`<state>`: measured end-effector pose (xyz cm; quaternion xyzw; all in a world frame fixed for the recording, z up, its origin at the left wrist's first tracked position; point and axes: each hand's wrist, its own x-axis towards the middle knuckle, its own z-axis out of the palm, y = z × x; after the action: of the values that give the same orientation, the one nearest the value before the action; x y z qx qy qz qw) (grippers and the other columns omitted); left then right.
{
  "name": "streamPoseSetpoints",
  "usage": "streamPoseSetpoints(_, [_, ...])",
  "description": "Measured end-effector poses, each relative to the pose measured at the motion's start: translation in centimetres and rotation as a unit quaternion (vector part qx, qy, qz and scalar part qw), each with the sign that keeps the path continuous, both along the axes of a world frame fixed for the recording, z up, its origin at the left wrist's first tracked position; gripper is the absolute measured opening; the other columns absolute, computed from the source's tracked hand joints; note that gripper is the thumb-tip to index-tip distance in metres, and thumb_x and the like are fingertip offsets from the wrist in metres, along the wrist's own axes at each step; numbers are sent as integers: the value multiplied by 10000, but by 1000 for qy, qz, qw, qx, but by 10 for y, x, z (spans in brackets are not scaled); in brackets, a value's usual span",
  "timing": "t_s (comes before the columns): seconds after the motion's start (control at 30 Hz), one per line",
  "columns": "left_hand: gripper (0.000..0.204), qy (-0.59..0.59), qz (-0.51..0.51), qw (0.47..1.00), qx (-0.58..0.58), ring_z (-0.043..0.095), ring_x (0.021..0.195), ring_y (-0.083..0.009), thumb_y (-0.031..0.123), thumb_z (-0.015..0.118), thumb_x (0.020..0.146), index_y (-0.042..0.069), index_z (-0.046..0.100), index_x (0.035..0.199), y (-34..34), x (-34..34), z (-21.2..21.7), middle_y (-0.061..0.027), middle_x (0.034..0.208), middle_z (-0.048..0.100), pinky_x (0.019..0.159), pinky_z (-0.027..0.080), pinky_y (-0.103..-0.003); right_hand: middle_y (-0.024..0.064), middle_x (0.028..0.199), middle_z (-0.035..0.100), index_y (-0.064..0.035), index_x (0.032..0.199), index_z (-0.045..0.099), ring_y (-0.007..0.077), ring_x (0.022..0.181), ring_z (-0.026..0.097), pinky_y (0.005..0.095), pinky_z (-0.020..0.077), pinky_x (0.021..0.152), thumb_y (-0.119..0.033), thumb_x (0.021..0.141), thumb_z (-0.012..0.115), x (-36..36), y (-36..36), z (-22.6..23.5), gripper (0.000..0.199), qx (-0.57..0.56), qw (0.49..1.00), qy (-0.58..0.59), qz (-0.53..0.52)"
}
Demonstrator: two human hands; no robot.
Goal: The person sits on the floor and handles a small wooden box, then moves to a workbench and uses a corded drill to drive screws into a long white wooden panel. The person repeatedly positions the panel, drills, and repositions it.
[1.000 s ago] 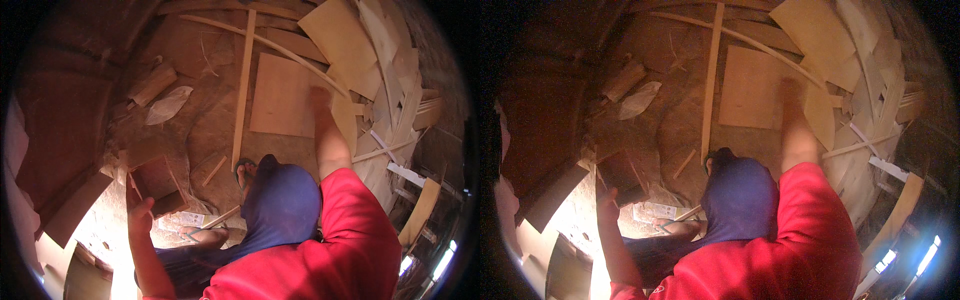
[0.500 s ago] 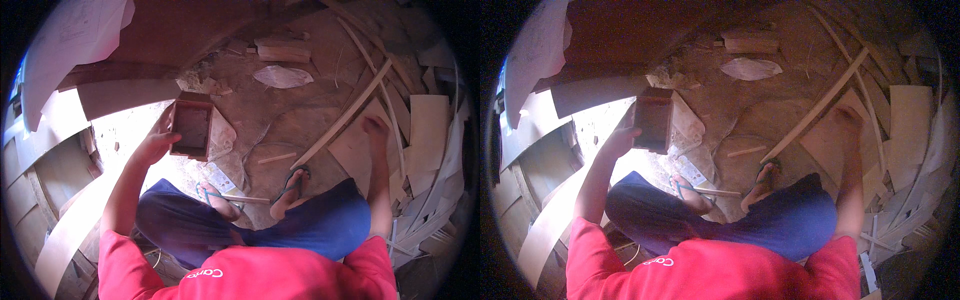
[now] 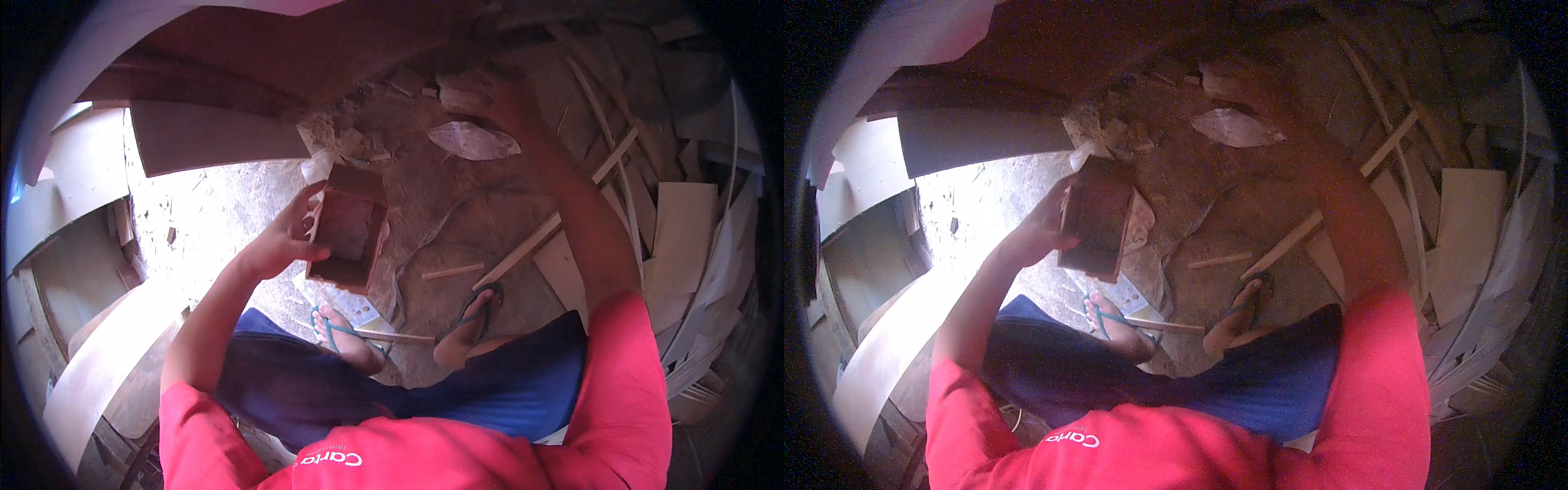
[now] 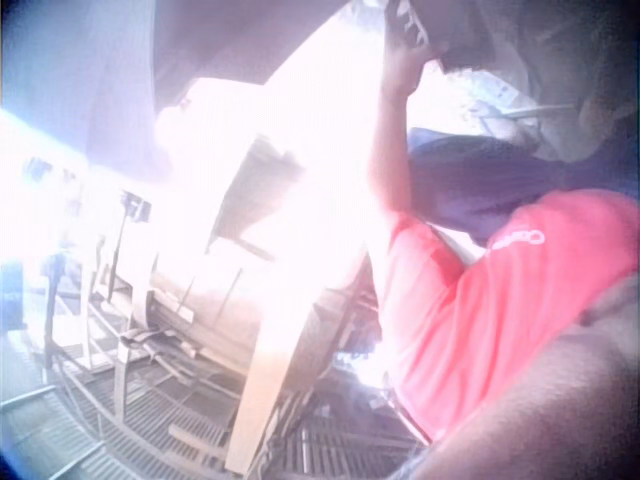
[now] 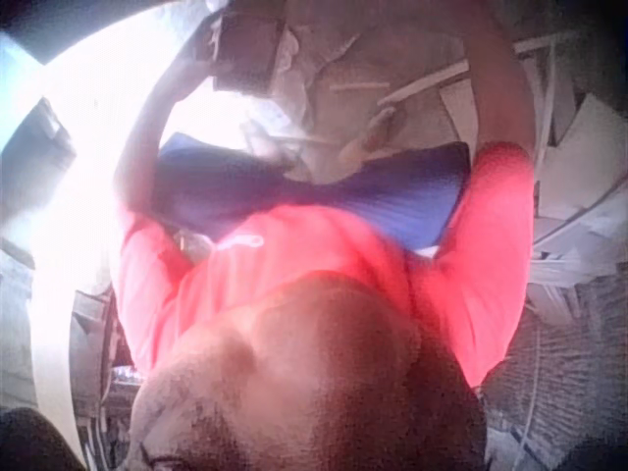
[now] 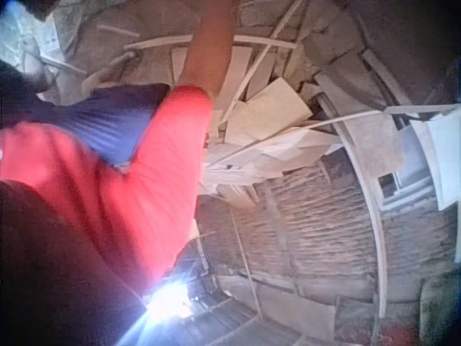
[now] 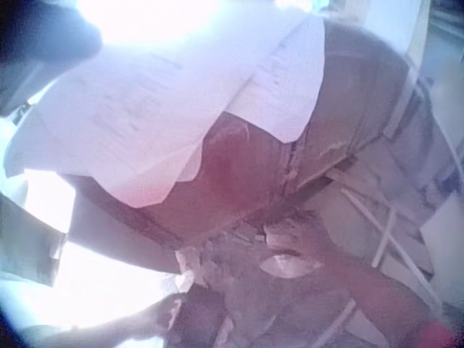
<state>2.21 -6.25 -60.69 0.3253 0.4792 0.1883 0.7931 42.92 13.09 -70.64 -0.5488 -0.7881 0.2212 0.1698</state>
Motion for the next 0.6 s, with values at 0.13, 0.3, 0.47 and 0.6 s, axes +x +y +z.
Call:
streamPoseSetpoints(0.13, [1251,30,40,998,-23,465,1399,-351,83,936,609,97,219,1634,-3,0,43,-189,1494,447,1181,382,-462,137,1348,643,-170,1409,585,394,1276,555,523,464,1061,-337,763,862,24,7,-61,723,113,960,-256,6])
streamPoseSetpoints(0.3, [1280,60,124,989,-54,447,1424,-326,108,970,570,66,245,1623,-12,10,105,-178,1481,480,1200,349,-458,181,1303,664,-109,1366,606,390,1219,607,498,476,1052,-343,739,868,17,-6,-47,718,-49,956,-285,45])
streamPoseSetpoints(0.47, [1289,42,194,978,-63,406,1466,-301,135,975,554,19,249,1612,-15,31,135,-163,1551,446,1229,283,-424,196,1190,714,-88,1250,689,396,1107,670,467,520,983,-421,796,796,63,2,-25,573,-96,952,-285,-65])
streamPoseSetpoints(0.6, [1247,25,213,975,-54,394,1478,-298,113,948,574,22,259,1610,-25,34,124,-155,1564,438,1230,282,-416,182,1148,727,-101,1193,726,389,1061,683,468,534,941,-359,882,713,67,-6,-14,404,31,990,-133,-47])
